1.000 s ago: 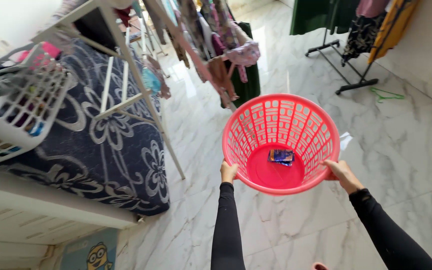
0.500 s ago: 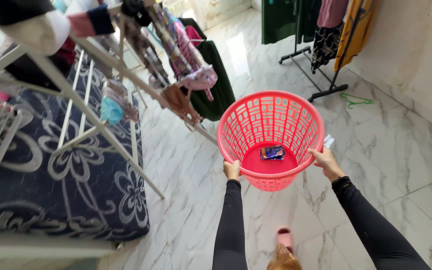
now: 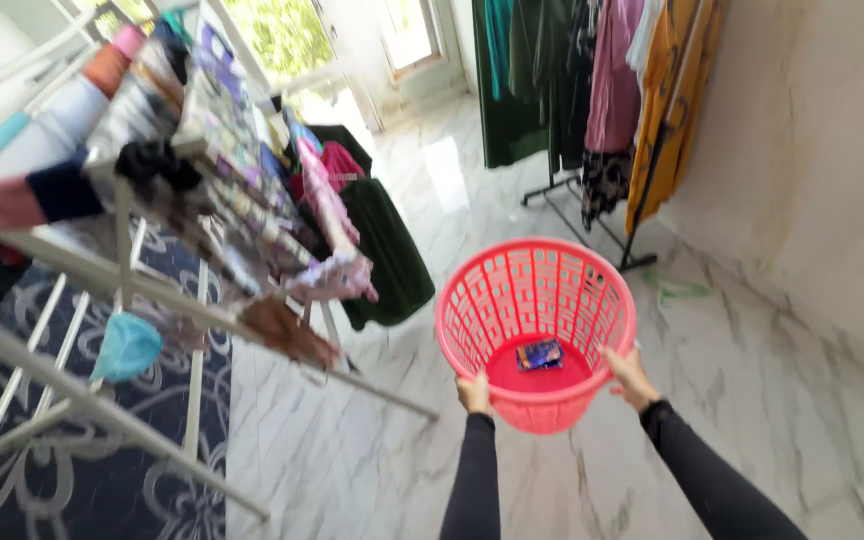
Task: Hanging wet laundry items onto individual hangers and drying racks.
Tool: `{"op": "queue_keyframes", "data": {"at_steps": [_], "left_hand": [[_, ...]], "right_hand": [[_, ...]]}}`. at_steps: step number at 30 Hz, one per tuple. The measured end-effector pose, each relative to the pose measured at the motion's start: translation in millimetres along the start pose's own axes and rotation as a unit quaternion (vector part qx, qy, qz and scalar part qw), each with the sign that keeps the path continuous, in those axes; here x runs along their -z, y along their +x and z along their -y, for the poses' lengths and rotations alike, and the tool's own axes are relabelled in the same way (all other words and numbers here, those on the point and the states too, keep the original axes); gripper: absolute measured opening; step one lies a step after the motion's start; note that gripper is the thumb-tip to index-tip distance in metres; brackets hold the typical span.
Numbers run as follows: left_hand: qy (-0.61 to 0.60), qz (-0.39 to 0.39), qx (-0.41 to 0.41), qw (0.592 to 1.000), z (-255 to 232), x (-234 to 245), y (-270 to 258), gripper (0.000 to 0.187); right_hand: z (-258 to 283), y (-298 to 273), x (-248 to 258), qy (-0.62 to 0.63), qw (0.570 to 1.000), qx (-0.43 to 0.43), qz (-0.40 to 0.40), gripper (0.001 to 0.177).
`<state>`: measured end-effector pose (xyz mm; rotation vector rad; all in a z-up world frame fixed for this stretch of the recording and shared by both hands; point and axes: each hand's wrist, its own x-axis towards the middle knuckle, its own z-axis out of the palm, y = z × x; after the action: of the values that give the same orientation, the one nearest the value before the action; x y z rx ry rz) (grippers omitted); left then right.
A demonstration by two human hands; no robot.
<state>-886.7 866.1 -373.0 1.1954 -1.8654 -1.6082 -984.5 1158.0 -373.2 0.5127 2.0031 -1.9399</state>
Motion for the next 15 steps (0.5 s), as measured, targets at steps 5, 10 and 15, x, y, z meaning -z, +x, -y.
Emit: {"op": "queue_keyframes", "data": {"at_steps": [5, 10, 15], "left_hand": [[-0.033, -0.038, 0.010, 0.999, -80, -39, -31, 0.046], [-0.092, -0.111, 0.033, 0.989, -80, -107, -33, 0.050], [-0.146, -0.189, 0.044, 0.970, -32, -171, 4, 0.056]], "right_hand": [[-14, 98, 11, 0.005, 0.997, -0.074, 0.007, 0.080], [1, 186, 9, -0.001, 0.996, -0.064, 0.063, 0.063], [-13, 259, -17, -0.009, 0.979, -0.124, 0.163, 0.057]]}}
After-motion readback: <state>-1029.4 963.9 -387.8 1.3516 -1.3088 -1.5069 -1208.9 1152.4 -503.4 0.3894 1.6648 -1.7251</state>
